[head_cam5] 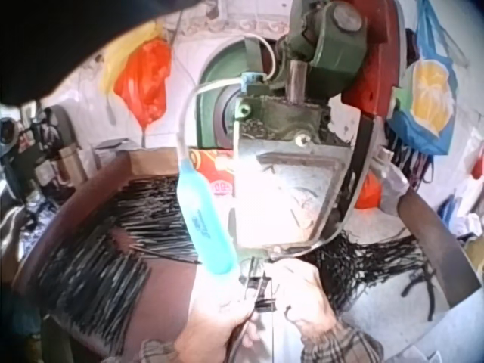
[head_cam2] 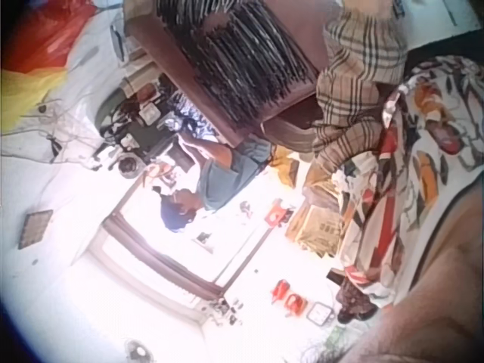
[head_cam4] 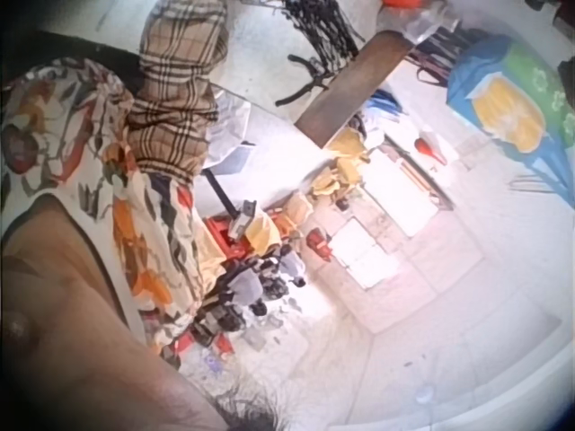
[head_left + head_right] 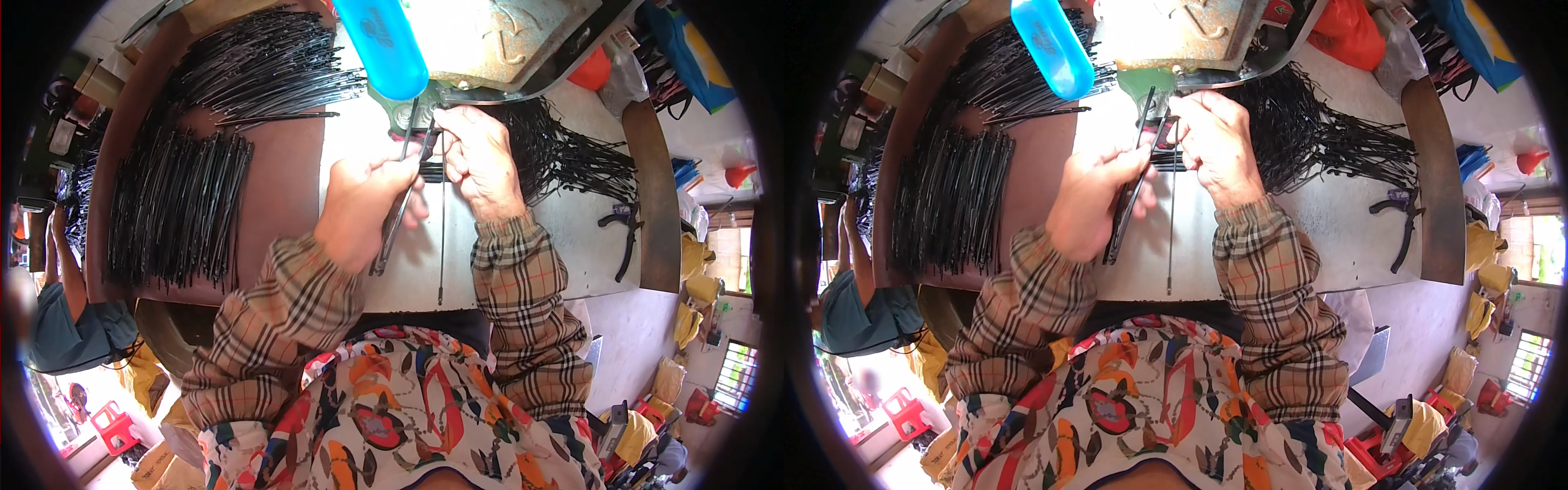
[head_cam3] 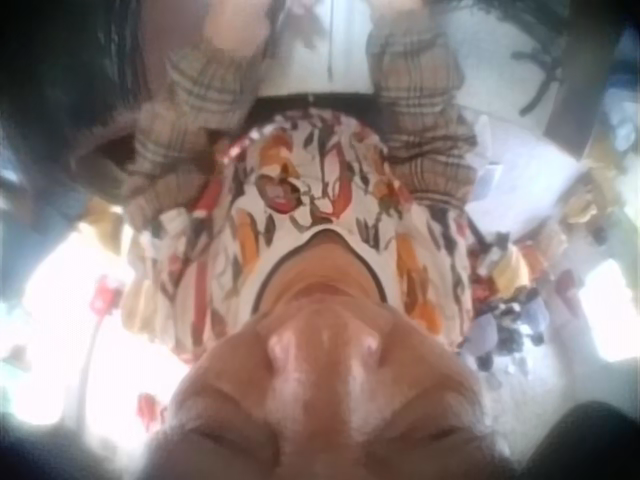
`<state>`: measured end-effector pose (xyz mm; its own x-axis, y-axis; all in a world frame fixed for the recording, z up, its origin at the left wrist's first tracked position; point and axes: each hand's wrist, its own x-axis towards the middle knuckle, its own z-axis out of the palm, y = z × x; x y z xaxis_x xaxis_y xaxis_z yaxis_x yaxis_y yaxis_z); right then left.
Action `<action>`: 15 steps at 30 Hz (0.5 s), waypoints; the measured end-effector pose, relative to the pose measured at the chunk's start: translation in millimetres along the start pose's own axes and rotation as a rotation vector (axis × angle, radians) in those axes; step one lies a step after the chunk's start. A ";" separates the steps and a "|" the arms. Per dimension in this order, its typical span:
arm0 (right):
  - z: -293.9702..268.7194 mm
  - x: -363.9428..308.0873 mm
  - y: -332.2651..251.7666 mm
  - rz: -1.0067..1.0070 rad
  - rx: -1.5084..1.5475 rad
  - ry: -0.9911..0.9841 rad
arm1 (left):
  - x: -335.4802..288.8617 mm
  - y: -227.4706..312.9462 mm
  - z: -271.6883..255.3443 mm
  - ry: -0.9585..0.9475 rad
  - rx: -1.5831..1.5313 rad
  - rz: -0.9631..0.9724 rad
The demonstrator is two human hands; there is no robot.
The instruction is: The person assembles small black metal or plastic pins and fasteners using a bench-mounted press tool.
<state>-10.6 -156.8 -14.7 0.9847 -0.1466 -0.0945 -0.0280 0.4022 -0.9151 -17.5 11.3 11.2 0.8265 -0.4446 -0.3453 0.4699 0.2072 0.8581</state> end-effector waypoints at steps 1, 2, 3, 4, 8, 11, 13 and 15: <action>-1.6 0.2 1.5 0.001 0.000 0.003 | -9.2 0.8 2.4 0.033 -0.010 -0.029; -1.8 0.2 1.8 -0.002 -0.011 0.015 | -16.7 -1.5 1.3 0.032 -0.009 -0.031; -2.5 0.2 2.1 -0.006 -0.022 0.026 | -23.5 -3.4 -1.2 0.018 0.022 -0.047; -4.1 0.5 2.9 -0.006 -0.022 0.030 | -26.4 -4.4 -4.0 0.003 0.053 -0.063; -3.6 1.6 2.6 -0.025 -0.016 0.003 | -23.4 4.6 -19.0 -0.065 0.155 -0.103; 1.7 1.2 7.0 -0.065 -0.019 0.007 | -21.0 5.8 -22.3 -0.070 0.145 -0.133; 6.7 -6.4 12.0 -0.092 0.022 0.035 | -17.8 -6.3 -20.4 -0.043 0.098 -0.105; 10.4 -13.4 9.0 -0.088 -0.029 0.046 | -18.5 -12.3 -14.4 -0.005 0.078 -0.054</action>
<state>-22.2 -141.8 -17.6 0.9745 -0.2222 -0.0302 0.0532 0.3599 -0.9315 -34.1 29.5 1.5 0.7987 -0.4581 -0.3902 0.4883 0.1144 0.8652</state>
